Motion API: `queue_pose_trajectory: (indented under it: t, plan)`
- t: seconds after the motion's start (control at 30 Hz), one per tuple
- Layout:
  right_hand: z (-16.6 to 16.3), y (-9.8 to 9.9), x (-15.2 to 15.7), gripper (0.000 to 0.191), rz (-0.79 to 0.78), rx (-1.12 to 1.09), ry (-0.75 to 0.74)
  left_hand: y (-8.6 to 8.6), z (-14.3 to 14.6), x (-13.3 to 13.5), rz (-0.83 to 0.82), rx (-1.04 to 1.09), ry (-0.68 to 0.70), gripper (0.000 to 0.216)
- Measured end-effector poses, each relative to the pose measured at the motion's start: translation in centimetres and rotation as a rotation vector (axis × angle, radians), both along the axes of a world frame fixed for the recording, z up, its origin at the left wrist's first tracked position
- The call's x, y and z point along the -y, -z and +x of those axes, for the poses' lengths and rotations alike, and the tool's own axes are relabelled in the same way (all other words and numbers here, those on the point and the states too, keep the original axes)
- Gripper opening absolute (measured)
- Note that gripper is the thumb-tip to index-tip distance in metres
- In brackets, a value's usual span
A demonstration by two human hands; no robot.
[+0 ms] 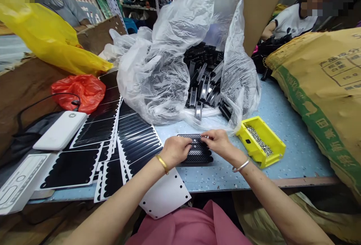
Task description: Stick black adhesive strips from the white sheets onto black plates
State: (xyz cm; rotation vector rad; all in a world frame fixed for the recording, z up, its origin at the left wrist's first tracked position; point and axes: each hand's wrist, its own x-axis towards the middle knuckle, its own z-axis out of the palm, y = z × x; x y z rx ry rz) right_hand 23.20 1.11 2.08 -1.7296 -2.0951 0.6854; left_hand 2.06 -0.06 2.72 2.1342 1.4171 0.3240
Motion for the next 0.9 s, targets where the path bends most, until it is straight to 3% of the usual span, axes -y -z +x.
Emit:
queue_pose_trajectory:
  t: [0.13,0.27,0.4,0.5,0.63,0.77,0.9]
  plan:
    - [-2.4,-0.8,-0.4,0.023,0.008,0.285,-0.240,0.7,1.7,0.1,-0.019,-0.077,0.027,0.022]
    - [-3.1,-1.4,-0.2,0.026,-0.003,0.432,-0.311,1.3,2.1,-0.1,-0.021,-0.078,0.024,0.023]
    - [-3.0,-1.5,-0.1,0.027,0.021,0.416,-0.360,1.1,2.4,-0.2,-0.022,-0.089,0.044,0.022]
    - [-2.5,-1.3,0.0,0.024,0.031,0.282,-0.282,0.7,1.8,0.1,-0.065,0.043,-0.018,0.021]
    - [-1.6,-1.0,1.4,0.019,-0.081,0.045,-0.146,0.7,0.2,1.8,-0.161,0.203,-0.120,0.019]
    - [-1.6,-0.4,3.1,0.018,-0.117,0.082,-0.115,1.3,-0.3,3.1,-0.078,0.108,-0.210,0.019]
    - [-2.2,0.3,3.1,0.014,-0.130,0.144,0.001,1.9,0.0,2.8,-0.158,0.224,-0.356,0.012]
